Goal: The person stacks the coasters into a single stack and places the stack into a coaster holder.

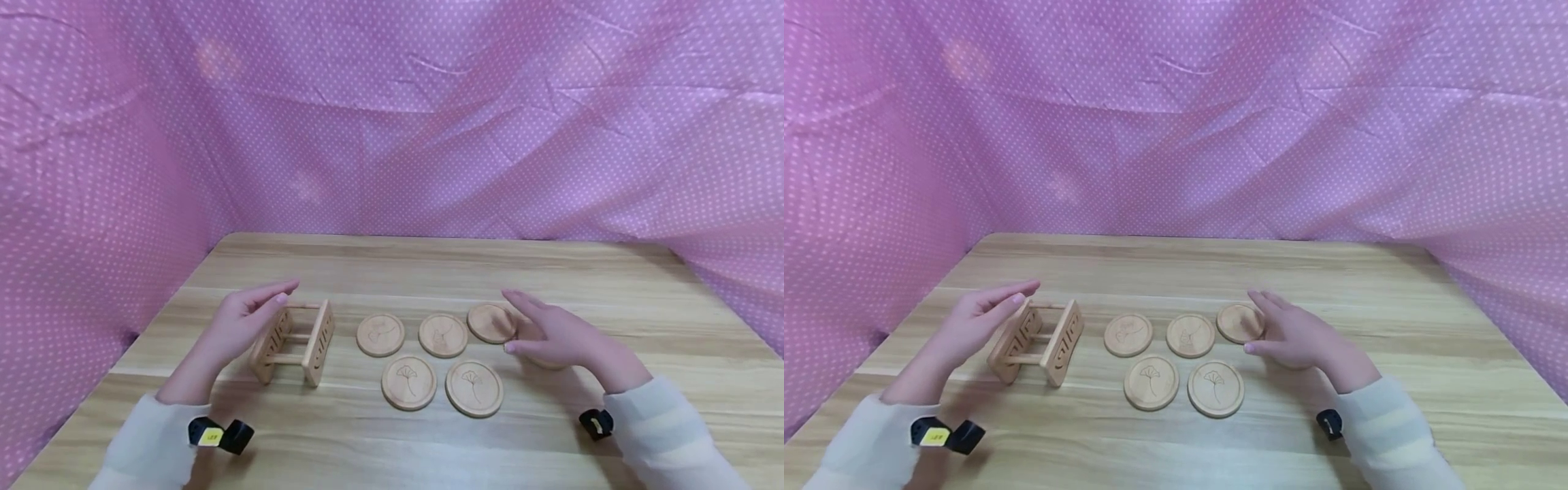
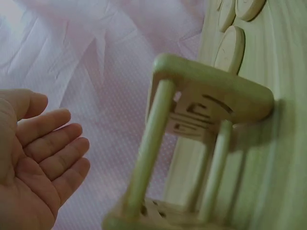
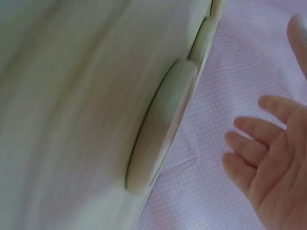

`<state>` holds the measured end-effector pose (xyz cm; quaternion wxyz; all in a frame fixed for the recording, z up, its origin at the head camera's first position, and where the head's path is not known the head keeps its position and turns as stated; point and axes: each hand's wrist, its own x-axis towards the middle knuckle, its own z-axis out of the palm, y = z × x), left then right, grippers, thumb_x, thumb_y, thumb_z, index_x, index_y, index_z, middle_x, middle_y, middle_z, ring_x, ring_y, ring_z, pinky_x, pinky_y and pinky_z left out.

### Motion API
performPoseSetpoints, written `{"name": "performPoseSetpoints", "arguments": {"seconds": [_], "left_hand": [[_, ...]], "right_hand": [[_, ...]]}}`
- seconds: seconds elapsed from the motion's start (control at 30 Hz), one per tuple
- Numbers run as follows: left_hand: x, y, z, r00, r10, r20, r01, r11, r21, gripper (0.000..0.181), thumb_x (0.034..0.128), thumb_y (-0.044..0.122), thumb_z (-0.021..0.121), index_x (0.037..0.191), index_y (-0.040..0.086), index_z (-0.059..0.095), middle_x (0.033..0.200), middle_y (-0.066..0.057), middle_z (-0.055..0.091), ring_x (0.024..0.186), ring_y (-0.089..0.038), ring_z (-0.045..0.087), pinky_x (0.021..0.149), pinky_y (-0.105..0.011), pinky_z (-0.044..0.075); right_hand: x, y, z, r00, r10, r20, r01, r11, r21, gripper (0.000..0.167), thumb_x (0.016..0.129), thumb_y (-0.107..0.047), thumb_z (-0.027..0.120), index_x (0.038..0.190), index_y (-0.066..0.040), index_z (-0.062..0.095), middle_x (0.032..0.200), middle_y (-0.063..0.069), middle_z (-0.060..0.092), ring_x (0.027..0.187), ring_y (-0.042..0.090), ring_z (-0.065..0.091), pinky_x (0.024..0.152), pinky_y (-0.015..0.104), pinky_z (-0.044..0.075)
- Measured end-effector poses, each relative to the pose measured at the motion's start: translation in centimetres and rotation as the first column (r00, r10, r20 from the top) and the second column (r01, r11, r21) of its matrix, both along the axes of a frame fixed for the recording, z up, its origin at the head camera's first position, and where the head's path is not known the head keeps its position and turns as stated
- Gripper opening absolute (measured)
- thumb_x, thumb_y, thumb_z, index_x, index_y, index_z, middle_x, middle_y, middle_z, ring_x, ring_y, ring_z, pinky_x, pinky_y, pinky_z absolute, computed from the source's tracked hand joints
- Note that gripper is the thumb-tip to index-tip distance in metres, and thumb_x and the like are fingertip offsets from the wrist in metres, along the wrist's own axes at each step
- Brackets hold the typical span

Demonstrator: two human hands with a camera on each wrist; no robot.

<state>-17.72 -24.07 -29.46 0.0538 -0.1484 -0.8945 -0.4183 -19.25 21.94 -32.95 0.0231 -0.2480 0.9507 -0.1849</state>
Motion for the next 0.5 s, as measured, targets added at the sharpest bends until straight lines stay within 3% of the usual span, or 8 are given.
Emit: {"name": "performPoseSetpoints", "arguments": {"seconds": [0.07, 0.17, 0.3, 0.5], "left_hand": [[0.1, -0.6, -0.3, 1.000, 0.024, 0.020, -0.025, 1.000, 0.015, 0.043, 0.0983, 0.032, 0.044, 0.130, 0.005, 0.052, 0.133, -0.013, 0.052, 0.123, -0.030, 0.047, 0.102, -0.045, 0.040], [0.3, -1.4, -0.8, 0.998, 0.056, 0.038, -0.057, 0.998, 0.023, 0.045, 0.0975, 0.034, 0.046, 0.130, 0.004, 0.052, 0.133, -0.012, 0.052, 0.123, -0.029, 0.046, 0.100, -0.027, 0.043], [0.4, -2.1, -1.3, 0.995, 0.094, 0.040, -0.094, 0.996, 0.006, 0.045, 0.0957, 0.035, 0.050, 0.129, 0.006, 0.053, 0.132, -0.010, 0.053, 0.120, -0.023, 0.049, 0.087, -0.005, 0.039], [0.6, -2.7, -2.1, 0.986, 0.137, 0.092, -0.139, 0.990, 0.016, 0.046, 0.0937, 0.036, 0.053, 0.132, 0.010, 0.051, 0.134, -0.008, 0.050, 0.120, -0.023, 0.048, 0.085, -0.003, 0.039]], "right_hand": [[0.0, 0.5, -0.2, 0.999, 0.034, -0.002, -0.034, 0.999, -0.007, 0.090, 0.080, -0.053, 0.064, 0.144, -0.001, 0.027, 0.144, 0.025, 0.033, 0.121, 0.045, 0.042, 0.102, 0.057, 0.035], [0.1, 1.1, -0.3, 0.997, 0.071, 0.015, -0.071, 0.997, -0.032, 0.093, 0.077, -0.052, 0.068, 0.142, 0.002, 0.029, 0.142, 0.025, 0.036, 0.119, 0.045, 0.045, 0.101, 0.057, 0.037], [0.3, 2.1, -0.4, 0.995, 0.085, 0.055, -0.082, 0.995, -0.055, 0.097, 0.072, -0.051, 0.072, 0.141, 0.003, 0.031, 0.140, 0.026, 0.038, 0.119, 0.045, 0.044, 0.100, 0.059, 0.036], [0.4, 3.3, -0.4, 0.990, 0.114, 0.081, -0.108, 0.992, -0.071, 0.101, 0.066, -0.051, 0.075, 0.139, 0.005, 0.034, 0.139, 0.026, 0.040, 0.120, 0.045, 0.044, 0.099, 0.060, 0.036]]}}
